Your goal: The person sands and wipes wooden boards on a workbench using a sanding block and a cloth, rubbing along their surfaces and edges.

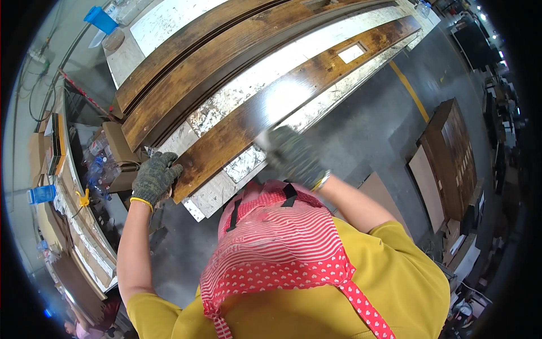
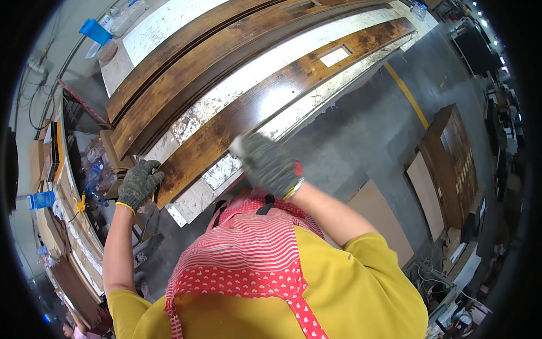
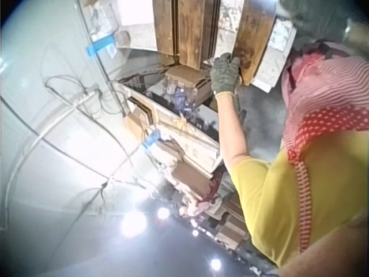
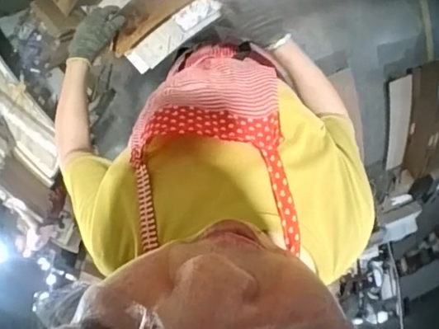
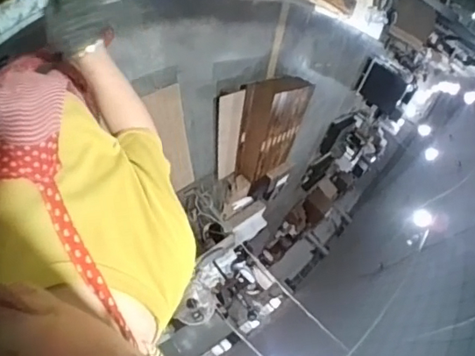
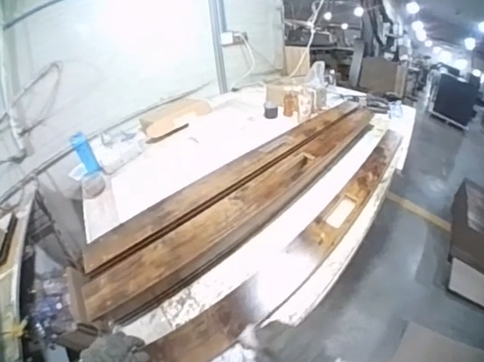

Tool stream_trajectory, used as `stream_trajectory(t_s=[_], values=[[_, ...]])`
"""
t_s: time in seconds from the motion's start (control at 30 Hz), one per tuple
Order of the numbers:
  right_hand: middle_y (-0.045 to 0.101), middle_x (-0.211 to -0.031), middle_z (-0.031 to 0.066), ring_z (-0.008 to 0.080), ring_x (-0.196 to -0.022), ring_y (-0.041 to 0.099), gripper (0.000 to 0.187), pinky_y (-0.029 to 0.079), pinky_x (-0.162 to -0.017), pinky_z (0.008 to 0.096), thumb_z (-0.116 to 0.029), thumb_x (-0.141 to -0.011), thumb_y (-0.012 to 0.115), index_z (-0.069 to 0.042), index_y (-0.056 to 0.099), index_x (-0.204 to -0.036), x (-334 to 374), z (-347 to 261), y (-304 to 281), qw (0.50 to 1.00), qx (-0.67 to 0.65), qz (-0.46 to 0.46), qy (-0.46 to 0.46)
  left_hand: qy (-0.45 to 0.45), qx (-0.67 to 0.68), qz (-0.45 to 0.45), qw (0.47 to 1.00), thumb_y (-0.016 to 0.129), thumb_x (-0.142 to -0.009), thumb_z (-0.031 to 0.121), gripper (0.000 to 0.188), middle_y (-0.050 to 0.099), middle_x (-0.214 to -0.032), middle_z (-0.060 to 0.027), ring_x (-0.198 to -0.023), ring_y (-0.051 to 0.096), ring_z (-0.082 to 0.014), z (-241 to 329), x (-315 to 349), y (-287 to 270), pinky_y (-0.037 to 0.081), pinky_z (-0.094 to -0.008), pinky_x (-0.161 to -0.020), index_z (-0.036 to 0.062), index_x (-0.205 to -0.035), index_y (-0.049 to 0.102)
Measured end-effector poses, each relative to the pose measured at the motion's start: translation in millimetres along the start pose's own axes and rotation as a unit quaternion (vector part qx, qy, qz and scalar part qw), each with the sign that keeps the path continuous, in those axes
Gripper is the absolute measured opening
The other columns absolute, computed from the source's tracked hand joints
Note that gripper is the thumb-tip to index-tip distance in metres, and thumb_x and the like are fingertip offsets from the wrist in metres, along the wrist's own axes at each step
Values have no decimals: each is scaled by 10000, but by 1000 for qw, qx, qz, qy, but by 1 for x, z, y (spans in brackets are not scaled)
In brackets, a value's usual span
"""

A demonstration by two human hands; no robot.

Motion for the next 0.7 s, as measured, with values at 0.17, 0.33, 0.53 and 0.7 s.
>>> stream_trajectory(t_s=[0.17, 0.33, 0.53, 0.7], values=[[616, -1044, 193, 351, -948, 610, 361, 522, -823, 426, -191, -837, 589, 5, 593, -1141, -15, -12, -8, 989, -120, -5, 91, -6, -3, -41, 999, 593, -852, 378, 383, 666, -1002, -201, -955, 636, -372, -13, 9, -16, 488, -454, -869, 90, -1094, 666], [622, -917, 184, 328, -828, 613, 187, 523, -714, 413, -88, -807, 581, -8, 626, -970, -20, 9, -27, 991, 0, 97, 94, -6, 27, -63, 998, 586, -863, 364, 356, 661, -958, -205, -908, 640, -376, -38, 6, 0, 491, -440, -819, 48, -1006, 665], [614, -967, 143, 328, -921, 601, 324, 499, -823, 427, -196, -789, 667, -57, 605, -1075, -15, -102, 48, 990, -119, -14, -79, -16, 33, -94, 995, 563, -872, 388, 343, 659, -965, -188, -934, 629, -370, -47, 2, 1, 485, -459, -823, 80, -990, 655], [569, -1013, 190, 350, -906, 571, 381, 483, -808, 438, -177, -747, 696, -37, 596, -1088, -26, -101, 32, 986, -119, -118, -18, 142, -94, -99, 980, 524, -894, 236, 177, 599, -1057, -102, -1018, 615, -294, -50, 9, 1, 506, -401, -838, 157, -989, 650]])
Point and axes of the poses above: each hand's wrist, its own x-axis away from the middle knuckle, its own y-axis out of the palm, z = x × y, the point moved 3 cm from there along -x, towards the middle knuckle
